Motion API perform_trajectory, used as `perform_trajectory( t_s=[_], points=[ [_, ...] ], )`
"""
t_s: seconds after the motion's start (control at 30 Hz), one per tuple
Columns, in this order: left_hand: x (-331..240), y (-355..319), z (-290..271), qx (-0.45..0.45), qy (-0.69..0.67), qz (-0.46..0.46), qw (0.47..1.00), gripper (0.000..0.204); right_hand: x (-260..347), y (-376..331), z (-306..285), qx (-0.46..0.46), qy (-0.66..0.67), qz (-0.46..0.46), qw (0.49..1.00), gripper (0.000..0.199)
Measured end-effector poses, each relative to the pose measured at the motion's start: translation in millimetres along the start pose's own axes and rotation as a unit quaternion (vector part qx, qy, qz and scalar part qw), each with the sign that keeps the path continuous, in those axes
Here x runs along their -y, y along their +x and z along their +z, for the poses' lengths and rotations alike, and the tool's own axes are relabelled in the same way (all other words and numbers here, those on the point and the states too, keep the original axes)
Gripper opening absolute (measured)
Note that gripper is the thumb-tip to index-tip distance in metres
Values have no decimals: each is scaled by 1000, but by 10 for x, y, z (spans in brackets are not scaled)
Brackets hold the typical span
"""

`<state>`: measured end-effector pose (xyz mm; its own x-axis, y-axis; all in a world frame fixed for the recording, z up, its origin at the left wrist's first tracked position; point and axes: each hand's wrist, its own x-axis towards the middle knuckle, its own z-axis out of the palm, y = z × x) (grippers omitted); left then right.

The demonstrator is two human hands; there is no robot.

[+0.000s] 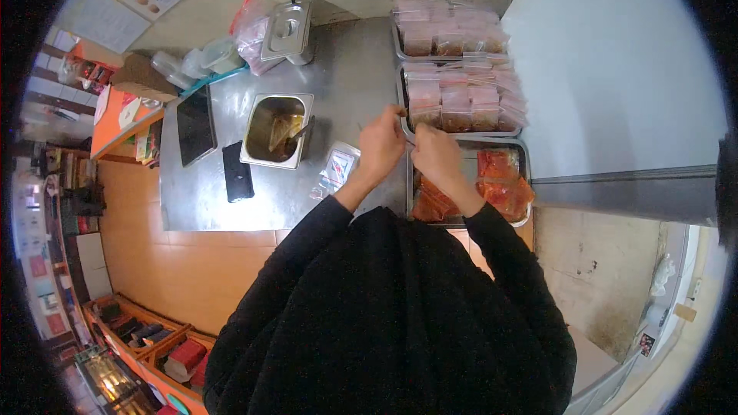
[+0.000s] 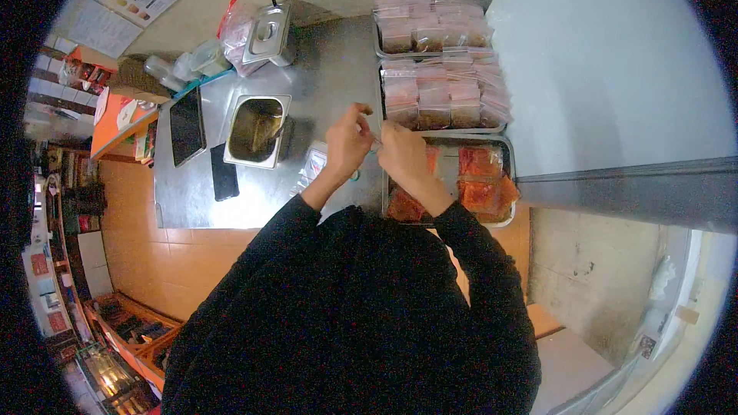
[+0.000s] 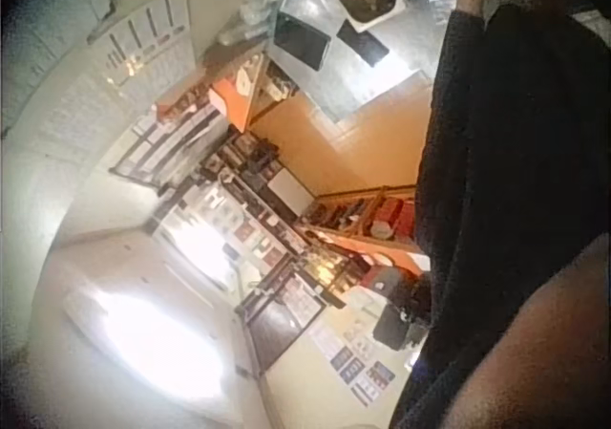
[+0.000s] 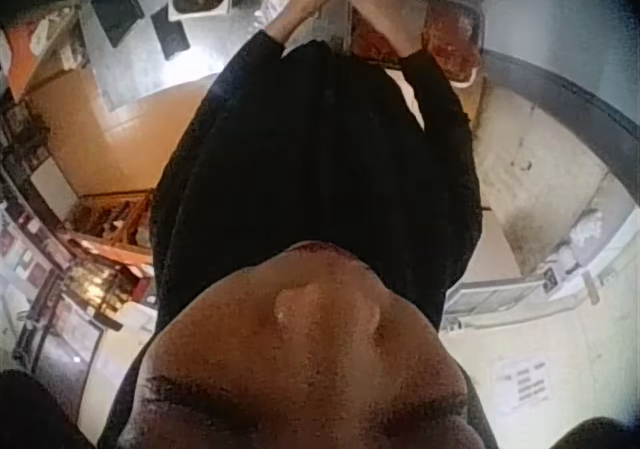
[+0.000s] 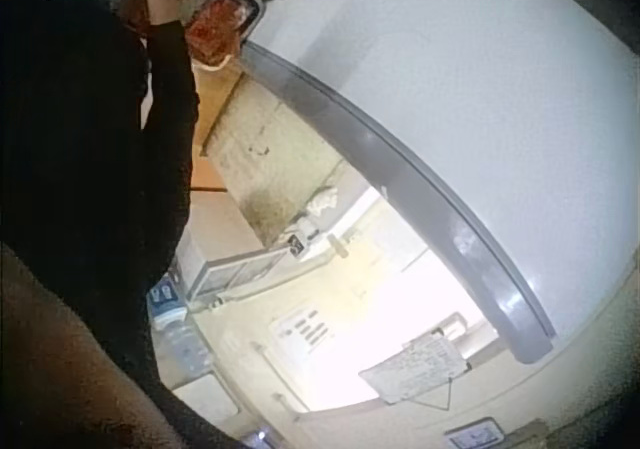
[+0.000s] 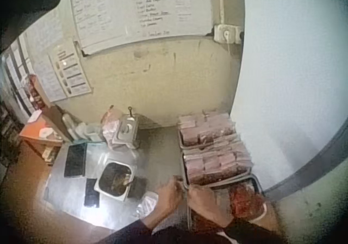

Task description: The person uses a ladle to transfer brown sauce from a metal container into small plastic bags, then seals the bags by hand and places them into a metal tray.

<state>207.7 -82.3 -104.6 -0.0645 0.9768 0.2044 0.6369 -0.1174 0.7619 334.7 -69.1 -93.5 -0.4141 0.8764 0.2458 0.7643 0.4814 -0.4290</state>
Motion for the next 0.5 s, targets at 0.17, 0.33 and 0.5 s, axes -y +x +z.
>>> perform_trajectory(
  t_s=[0.17, 0.33, 0.5],
  points=[
    [-29, 144, -186, 58, -188, -16, 980, 55, -311, 354, -401, 85, 74, 14, 994, 16],
    [-34, 132, -139, 94, -365, 52, 925, 59, -369, 529, -648, 257, 473, 200, 819, 17],
    [-76, 127, -51, 79, -516, -67, 850, 52, -445, 508, -541, 180, 462, 150, 855, 20]
  ],
)
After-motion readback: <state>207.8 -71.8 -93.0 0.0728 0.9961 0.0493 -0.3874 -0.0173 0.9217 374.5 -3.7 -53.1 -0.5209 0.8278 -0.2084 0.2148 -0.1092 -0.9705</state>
